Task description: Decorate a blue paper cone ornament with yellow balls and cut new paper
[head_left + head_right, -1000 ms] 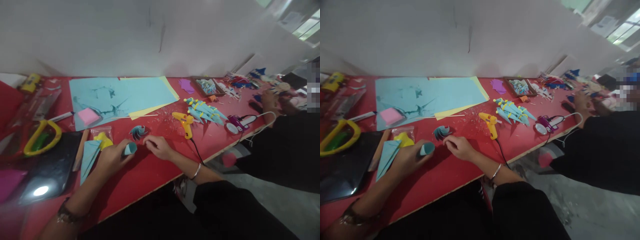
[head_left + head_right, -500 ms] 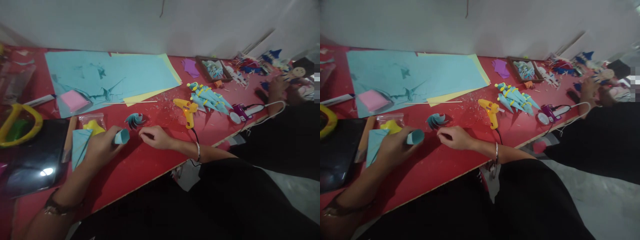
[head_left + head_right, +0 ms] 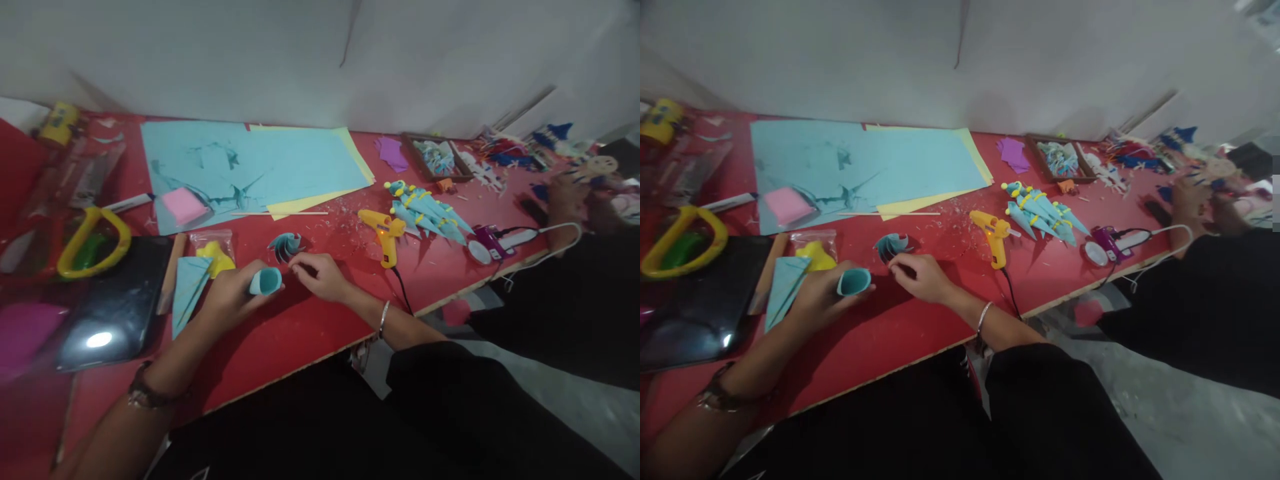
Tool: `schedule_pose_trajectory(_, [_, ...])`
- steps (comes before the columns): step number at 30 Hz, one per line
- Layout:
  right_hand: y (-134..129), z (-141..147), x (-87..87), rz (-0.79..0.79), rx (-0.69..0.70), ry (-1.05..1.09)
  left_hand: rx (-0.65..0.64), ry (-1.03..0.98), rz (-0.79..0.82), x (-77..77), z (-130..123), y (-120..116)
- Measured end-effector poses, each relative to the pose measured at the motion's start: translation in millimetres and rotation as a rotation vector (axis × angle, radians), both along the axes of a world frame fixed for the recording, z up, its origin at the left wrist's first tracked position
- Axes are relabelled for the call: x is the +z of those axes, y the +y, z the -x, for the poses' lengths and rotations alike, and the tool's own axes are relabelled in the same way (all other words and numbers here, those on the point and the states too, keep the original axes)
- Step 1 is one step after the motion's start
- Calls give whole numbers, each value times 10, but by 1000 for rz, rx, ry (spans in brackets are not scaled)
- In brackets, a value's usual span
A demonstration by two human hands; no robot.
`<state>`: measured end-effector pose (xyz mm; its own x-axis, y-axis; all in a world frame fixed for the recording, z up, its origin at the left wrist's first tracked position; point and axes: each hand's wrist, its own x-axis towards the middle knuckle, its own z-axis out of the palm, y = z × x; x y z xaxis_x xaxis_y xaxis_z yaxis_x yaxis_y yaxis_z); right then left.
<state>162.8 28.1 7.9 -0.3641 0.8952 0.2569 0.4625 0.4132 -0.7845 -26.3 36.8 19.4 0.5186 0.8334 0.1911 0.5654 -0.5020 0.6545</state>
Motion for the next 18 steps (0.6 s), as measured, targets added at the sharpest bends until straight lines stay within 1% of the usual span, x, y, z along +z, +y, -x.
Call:
schedule_pose_trajectory(4, [-2, 24, 26, -4, -88, -8, 113, -63, -2, 47, 38, 30])
schedule_pose_trajectory(7, [-51, -30, 146, 14, -68, -36, 200, -84, -26, 56, 77, 33])
schedule_pose_trajectory(9, [-111, -166, 280, 80, -7, -80, 242, -107, -41, 53, 102, 20])
schedule_pose_trajectory(10, [-145, -270, 356, 128, 19, -139, 257, -124, -55, 50, 112, 11])
schedule_pose_trajectory(12, [-208, -536, 513, 270, 63, -324, 282, -169, -107, 41, 126, -7])
schedule_pose_trajectory(13, [-235, -685, 588, 335, 23, -409, 296, -194, -141, 35, 127, -16])
schedule_pose_trajectory(14, [-258, -834, 654, 375, -55, -504, 308, -216, -174, 29, 125, -24])
schedule_pose_trajectory(16, [-286, -1097, 749, 377, -291, -699, 322, -244, -218, 16, 112, -38])
schedule_pose_trajectory(17, [-291, -1198, 770, 356, -422, -737, 318, -247, -229, 10, 102, -44])
schedule_pose_trajectory(18, [-289, -1275, 769, 330, -522, -744, 310, -246, -236, 5, 92, -50])
